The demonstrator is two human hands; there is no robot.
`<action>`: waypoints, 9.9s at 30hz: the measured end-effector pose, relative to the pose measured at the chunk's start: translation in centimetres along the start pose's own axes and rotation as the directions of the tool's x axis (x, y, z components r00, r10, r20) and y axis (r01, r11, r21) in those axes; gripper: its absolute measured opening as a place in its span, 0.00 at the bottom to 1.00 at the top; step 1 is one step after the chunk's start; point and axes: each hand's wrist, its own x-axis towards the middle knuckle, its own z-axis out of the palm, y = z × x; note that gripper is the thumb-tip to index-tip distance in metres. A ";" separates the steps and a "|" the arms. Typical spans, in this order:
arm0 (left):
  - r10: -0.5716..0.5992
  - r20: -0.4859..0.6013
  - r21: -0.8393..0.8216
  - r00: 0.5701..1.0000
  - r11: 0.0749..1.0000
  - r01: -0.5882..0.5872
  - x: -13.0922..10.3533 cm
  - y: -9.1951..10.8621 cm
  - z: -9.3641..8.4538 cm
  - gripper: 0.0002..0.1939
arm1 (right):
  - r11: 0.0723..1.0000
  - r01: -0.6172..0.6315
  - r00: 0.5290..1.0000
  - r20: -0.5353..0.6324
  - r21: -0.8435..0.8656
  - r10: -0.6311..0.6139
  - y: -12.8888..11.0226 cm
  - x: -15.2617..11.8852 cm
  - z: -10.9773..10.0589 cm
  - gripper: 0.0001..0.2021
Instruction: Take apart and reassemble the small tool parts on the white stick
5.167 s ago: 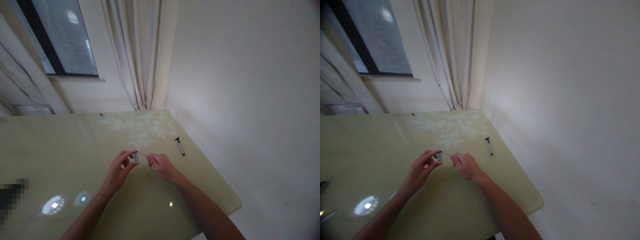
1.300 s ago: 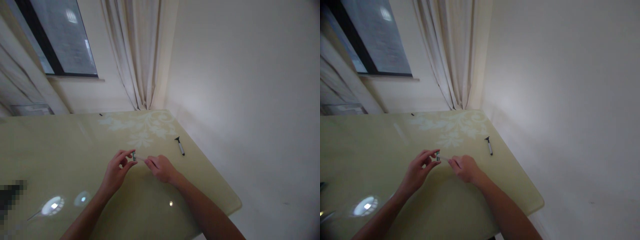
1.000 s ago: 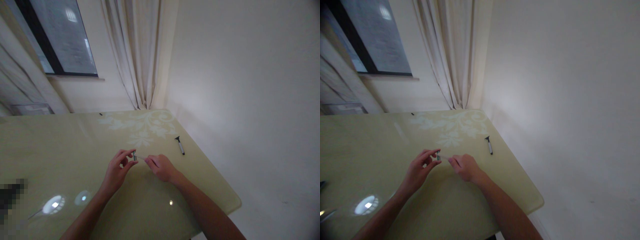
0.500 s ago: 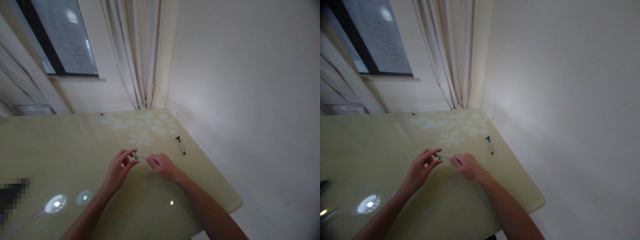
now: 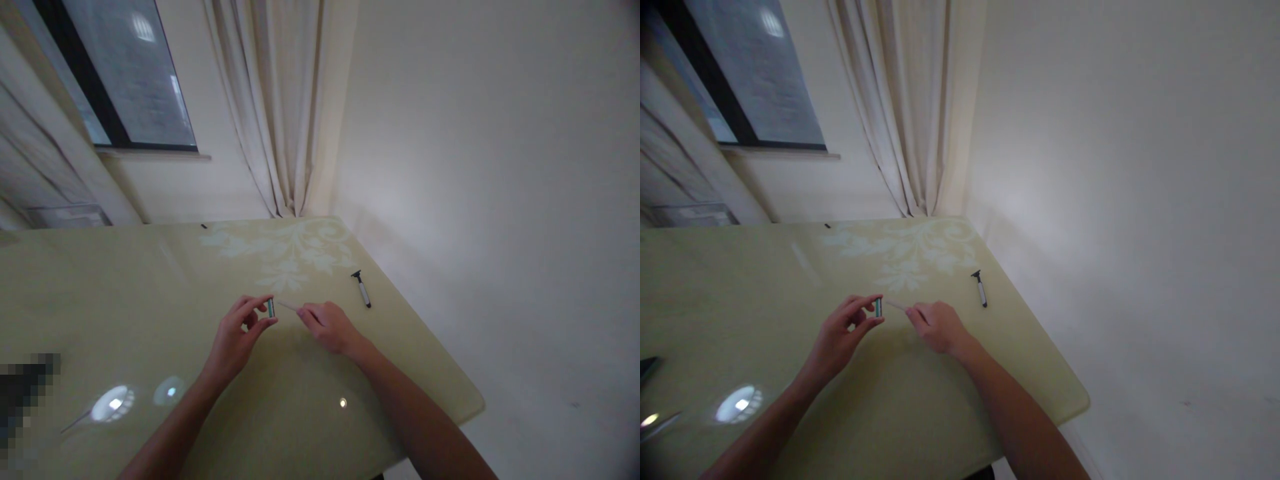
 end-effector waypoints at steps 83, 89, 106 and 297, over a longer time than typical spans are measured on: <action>-0.012 0.031 -0.016 0.999 1.000 0.013 0.0 -1.2 0.6 0.17 | 0.990 -0.138 0.967 -0.214 0.004 0.136 3.0 1.4 -1.6 0.25; -0.028 0.111 0.041 0.993 0.999 0.024 -0.2 -1.4 2.9 0.19 | 0.957 -0.272 0.810 -0.514 0.099 0.283 7.1 2.2 -5.4 0.23; -0.270 0.238 0.437 0.933 0.888 0.146 7.8 -0.1 14.4 0.22 | 0.668 -0.741 0.578 -0.440 0.068 0.687 11.2 1.6 -5.5 0.13; -0.398 0.073 0.618 0.915 0.738 0.271 1.4 -8.8 -7.1 0.24 | 0.909 -0.259 0.963 -0.165 -0.328 0.214 1.7 4.2 2.4 0.21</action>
